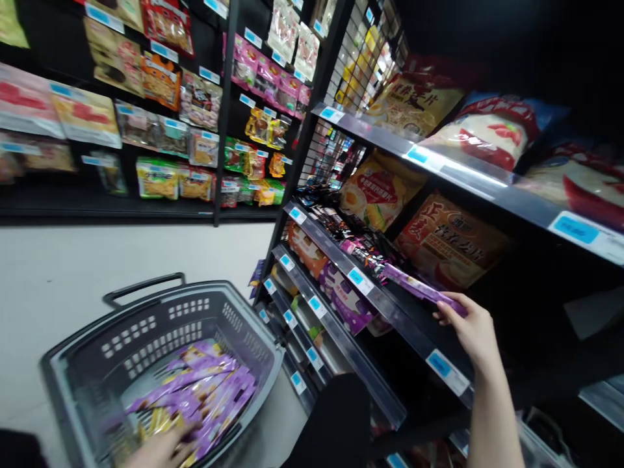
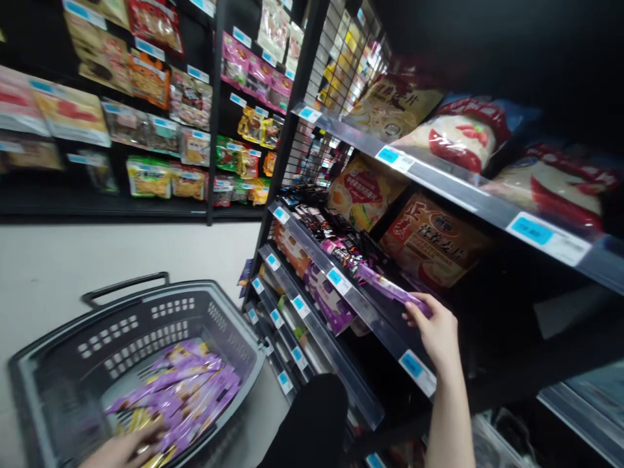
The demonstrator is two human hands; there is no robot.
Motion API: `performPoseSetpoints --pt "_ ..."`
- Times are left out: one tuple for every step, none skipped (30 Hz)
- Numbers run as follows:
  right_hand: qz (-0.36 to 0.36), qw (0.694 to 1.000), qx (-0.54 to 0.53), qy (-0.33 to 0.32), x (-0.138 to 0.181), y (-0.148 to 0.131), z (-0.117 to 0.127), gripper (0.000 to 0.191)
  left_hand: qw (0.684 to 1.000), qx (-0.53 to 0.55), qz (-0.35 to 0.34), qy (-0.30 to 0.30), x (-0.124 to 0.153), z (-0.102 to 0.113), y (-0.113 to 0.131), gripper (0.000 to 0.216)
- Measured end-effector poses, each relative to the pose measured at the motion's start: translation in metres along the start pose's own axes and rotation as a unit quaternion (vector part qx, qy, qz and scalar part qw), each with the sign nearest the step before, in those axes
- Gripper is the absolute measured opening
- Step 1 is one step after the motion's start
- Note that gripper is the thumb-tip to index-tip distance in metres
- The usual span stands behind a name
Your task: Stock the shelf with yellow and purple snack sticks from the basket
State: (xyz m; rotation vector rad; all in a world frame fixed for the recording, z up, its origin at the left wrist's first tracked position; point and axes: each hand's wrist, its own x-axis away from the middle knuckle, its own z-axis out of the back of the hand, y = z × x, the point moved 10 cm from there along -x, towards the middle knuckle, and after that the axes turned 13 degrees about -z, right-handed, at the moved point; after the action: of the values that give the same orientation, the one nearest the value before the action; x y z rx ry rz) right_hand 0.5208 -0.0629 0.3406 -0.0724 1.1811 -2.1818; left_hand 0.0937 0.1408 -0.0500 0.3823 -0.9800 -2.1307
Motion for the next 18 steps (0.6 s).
performPoseSetpoints --pt "-0.008 0.998 -0.042 -0.049 0.016 -0.004 -0.02 0.038 0.999 0.044 -0.005 0.022 0.001 0.009 0.013 0.038" --pt "-0.019 0.992 -0.073 -0.105 0.032 -0.006 -0.044 0.039 0.995 0.092 -0.013 0.046 0.003 0.017 0.027 0.038" --pt "-0.031 0.981 -0.093 -0.169 0.048 -0.006 -0.073 0.038 0.987 0.148 -0.015 0.063 0.005 0.023 0.039 0.04" --pt "-0.044 0.965 -0.106 -0.235 0.065 -0.004 -0.105 0.036 0.973 0.222 -0.009 0.067 0.008 0.024 0.049 0.044" --pt "-0.055 0.945 -0.117 -0.299 0.083 0.001 -0.139 0.033 0.949 0.308 0.002 0.072 0.011 0.023 0.056 0.049" --pt "-0.067 0.922 -0.126 -0.36 0.102 0.007 -0.173 0.03 0.917 0.394 0.004 0.063 0.014 0.019 0.063 0.054" --pt "-0.079 0.897 -0.135 -0.413 0.122 0.014 -0.207 0.029 0.888 0.456 -0.002 0.056 0.017 0.016 0.07 0.056" --pt "-0.093 0.871 -0.143 -0.46 0.143 0.022 -0.24 0.029 0.869 0.493 -0.013 0.038 0.02 0.011 0.077 0.057" --pt "-0.105 0.848 -0.15 -0.497 0.164 0.029 -0.271 0.029 0.86 0.509 -0.024 0.011 0.023 0.006 0.083 0.057" --pt "-0.115 0.829 -0.156 -0.525 0.183 0.036 -0.298 0.029 0.862 0.506 -0.028 -0.021 0.028 -0.002 0.088 0.056" --pt "-0.121 0.813 -0.16 -0.546 0.201 0.042 -0.322 0.028 0.871 0.489 -0.026 -0.05 0.032 -0.01 0.091 0.055" --pt "-0.124 0.803 -0.164 -0.559 0.217 0.047 -0.342 0.027 0.885 0.459 -0.021 -0.069 0.036 -0.017 0.092 0.054" --pt "-0.124 0.797 -0.17 -0.566 0.229 0.05 -0.359 0.026 0.902 0.426 -0.014 -0.076 0.038 -0.023 0.092 0.053" --pt "-0.124 0.796 -0.177 -0.566 0.237 0.053 -0.371 0.025 0.915 0.396 -0.009 -0.072 0.039 -0.027 0.092 0.05" --pt "-0.125 0.798 -0.184 -0.56 0.243 0.056 -0.381 0.025 0.925 0.374 -0.004 -0.063 0.04 -0.03 0.092 0.046" --pt "-0.128 0.803 -0.191 -0.55 0.245 0.059 -0.388 0.026 0.93 0.364 0.003 -0.054 0.04 -0.034 0.091 0.042" --pt "-0.131 0.81 -0.196 -0.537 0.245 0.064 -0.392 0.027 0.93 0.365 0.014 -0.05 0.04 -0.038 0.09 0.039" --pt "-0.134 0.819 -0.197 -0.523 0.243 0.069 -0.394 0.028 0.926 0.372 0.031 -0.052 0.04 -0.043 0.088 0.037"
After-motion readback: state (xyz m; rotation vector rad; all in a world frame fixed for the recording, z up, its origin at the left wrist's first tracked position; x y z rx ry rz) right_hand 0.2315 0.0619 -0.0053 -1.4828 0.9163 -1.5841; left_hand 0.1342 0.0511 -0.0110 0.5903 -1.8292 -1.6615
